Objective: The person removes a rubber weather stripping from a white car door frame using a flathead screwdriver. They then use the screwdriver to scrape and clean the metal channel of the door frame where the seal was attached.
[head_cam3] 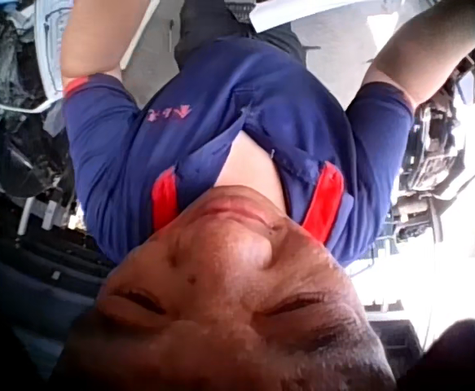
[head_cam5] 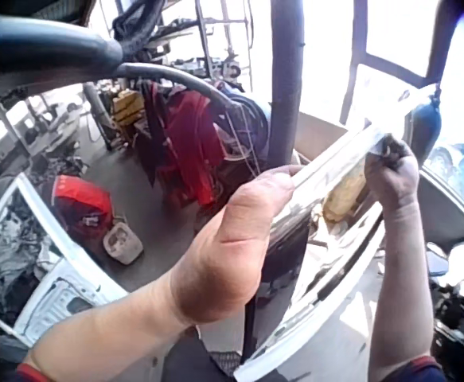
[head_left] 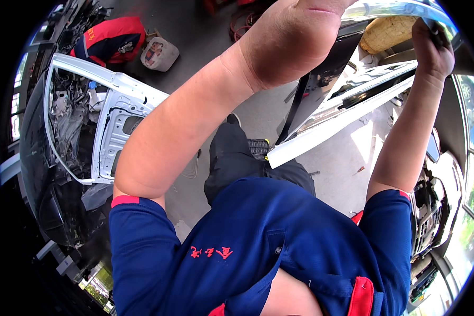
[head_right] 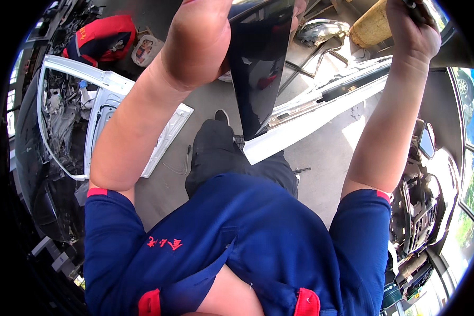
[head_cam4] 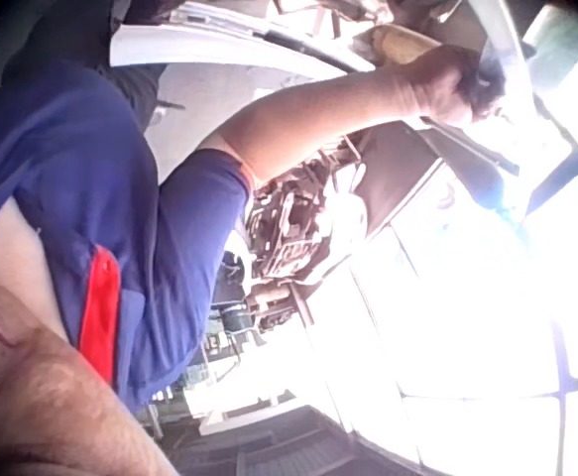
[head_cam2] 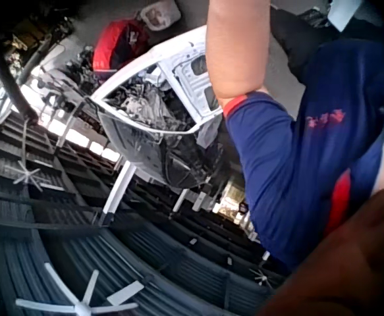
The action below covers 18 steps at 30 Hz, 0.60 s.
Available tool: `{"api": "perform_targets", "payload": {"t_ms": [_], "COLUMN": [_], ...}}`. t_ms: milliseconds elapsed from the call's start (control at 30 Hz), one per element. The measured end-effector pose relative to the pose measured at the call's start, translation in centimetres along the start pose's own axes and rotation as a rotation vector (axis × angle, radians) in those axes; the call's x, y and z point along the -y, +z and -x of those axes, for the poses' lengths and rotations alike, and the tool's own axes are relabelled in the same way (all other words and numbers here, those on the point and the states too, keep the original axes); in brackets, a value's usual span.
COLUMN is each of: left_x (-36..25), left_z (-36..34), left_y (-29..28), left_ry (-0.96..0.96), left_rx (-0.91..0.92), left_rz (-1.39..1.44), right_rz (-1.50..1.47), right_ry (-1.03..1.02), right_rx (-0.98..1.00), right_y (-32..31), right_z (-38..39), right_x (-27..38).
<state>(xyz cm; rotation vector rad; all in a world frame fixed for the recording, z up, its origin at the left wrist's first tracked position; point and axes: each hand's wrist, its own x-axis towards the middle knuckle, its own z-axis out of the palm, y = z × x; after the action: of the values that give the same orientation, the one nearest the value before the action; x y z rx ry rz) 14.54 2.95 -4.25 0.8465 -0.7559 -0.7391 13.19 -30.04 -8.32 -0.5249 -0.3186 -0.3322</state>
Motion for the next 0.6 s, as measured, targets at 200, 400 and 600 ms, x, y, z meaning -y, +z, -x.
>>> {"api": "perform_targets", "payload": {"t_ms": [200,400,600], "left_x": [2.5,1.6,0.8], "left_z": [-2.7,-2.6,-2.6], "left_y": [-2.8,-3.1,-2.9], "left_ry": [0.567,0.193,0.023], "left_rx": [0.126,0.201,0.268], "left_rz": [-0.651,-0.266,-0.288], "right_rz": [0.421,0.292,0.318], "right_ry": [-0.328,-0.449,-0.487], "right_rx": [-0.590,-0.683,-0.747], "right_y": [7.2,9.7,7.8], "right_z": [0.7,2.7,2.9], "right_x": [-3.2,-7.6,-6.3]}}
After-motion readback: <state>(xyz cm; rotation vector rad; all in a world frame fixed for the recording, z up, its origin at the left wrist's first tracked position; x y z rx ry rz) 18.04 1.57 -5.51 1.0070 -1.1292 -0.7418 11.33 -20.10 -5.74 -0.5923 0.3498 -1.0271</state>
